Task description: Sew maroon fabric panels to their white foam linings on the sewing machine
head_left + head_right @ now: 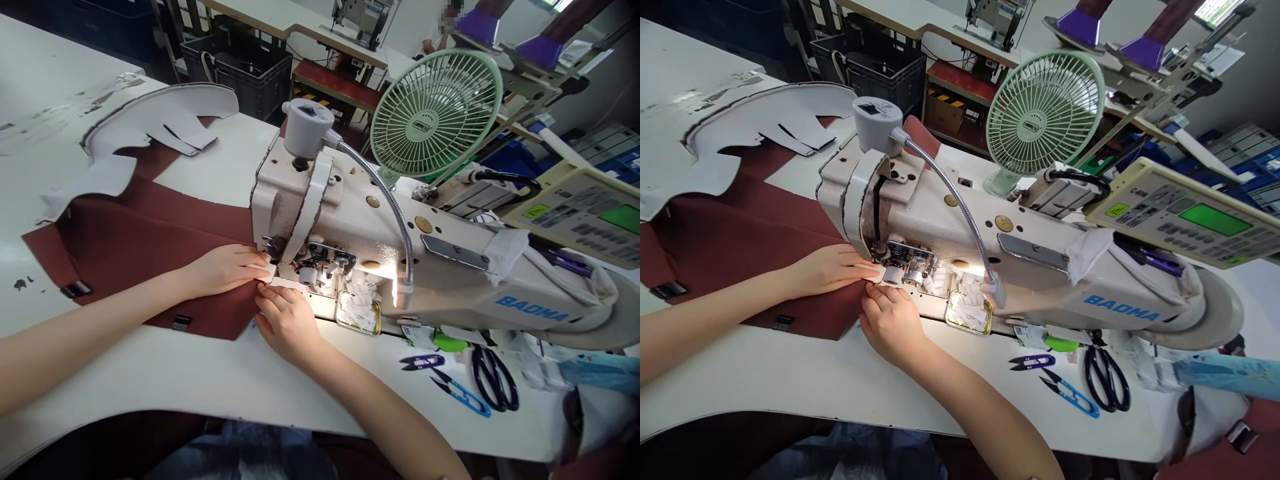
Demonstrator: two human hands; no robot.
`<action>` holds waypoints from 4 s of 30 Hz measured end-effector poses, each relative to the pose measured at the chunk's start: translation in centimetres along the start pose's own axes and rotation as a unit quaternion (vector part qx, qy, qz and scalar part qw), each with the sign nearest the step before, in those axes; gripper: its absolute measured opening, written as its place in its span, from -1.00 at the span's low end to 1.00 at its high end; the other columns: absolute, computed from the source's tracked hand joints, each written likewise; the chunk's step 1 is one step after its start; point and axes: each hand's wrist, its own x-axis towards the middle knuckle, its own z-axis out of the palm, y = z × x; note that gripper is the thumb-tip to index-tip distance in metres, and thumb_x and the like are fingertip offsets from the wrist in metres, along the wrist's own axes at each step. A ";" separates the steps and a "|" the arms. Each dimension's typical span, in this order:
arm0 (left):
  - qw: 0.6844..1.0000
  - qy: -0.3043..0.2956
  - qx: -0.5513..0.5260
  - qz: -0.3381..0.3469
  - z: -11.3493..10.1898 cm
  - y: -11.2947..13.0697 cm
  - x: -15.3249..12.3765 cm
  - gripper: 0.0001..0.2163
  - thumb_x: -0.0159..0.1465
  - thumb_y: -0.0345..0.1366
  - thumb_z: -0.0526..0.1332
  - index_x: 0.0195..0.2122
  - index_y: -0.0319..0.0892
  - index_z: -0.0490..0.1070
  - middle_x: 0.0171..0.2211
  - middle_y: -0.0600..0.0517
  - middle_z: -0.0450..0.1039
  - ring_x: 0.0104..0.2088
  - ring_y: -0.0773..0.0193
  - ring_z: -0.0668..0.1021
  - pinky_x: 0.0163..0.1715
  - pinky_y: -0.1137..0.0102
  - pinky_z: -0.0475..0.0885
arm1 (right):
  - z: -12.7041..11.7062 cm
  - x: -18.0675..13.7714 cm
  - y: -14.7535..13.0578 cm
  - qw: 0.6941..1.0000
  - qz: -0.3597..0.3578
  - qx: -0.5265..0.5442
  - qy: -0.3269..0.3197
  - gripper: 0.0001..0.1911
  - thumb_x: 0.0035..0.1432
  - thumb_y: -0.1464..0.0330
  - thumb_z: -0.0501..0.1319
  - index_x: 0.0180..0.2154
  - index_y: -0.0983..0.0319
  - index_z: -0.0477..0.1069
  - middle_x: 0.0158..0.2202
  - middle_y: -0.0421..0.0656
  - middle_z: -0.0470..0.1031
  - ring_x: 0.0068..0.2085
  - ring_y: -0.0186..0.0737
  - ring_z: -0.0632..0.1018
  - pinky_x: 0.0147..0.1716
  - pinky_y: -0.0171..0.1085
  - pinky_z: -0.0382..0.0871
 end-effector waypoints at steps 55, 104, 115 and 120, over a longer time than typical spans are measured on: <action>0.998 -0.021 0.059 -0.005 0.5 -1.6 2.0 -0.75 0.43 -0.39 0.06 -0.21 -0.16 0.55 -0.26 -0.03 0.56 -0.22 0.21 0.51 -0.19 0.34 0.35 | -0.2 1.3 0.3 0.997 0.032 -0.047 -0.055 -0.60 0.36 0.38 0.07 0.12 0.41 0.47 0.19 0.10 0.42 0.16 0.00 0.49 0.10 -0.06 0.45; 0.982 -0.080 -0.009 -0.172 0.2 3.6 2.6 -0.88 0.29 -0.50 0.14 -0.30 -0.25 0.47 -0.37 -0.04 0.47 -0.31 0.20 0.48 -0.30 0.33 0.35 | -0.5 1.8 -1.3 0.989 0.081 -0.011 -0.119 -0.49 0.35 0.21 0.10 0.20 0.39 0.33 0.21 0.09 0.41 0.25 0.06 0.34 0.15 -0.04 0.25; 0.988 -0.051 -0.013 -0.143 0.3 2.2 2.0 -0.90 0.24 -0.51 0.15 -0.36 -0.22 0.39 -0.33 -0.02 0.47 -0.30 0.20 0.48 -0.27 0.30 0.33 | -0.1 1.9 -0.9 0.988 0.094 -0.037 -0.116 -0.42 0.38 0.16 0.08 0.26 0.41 0.26 0.29 0.10 0.31 0.33 0.06 0.27 0.19 -0.02 0.22; 0.989 -0.052 -0.008 -0.136 0.2 1.8 2.2 -0.90 0.19 -0.53 0.17 -0.38 -0.22 0.39 -0.35 -0.03 0.48 -0.28 0.16 0.47 -0.28 0.28 0.31 | -0.1 2.0 -0.7 0.988 0.086 -0.050 -0.119 -0.39 0.37 0.14 0.08 0.27 0.42 0.26 0.29 0.11 0.31 0.32 0.09 0.28 0.18 -0.01 0.22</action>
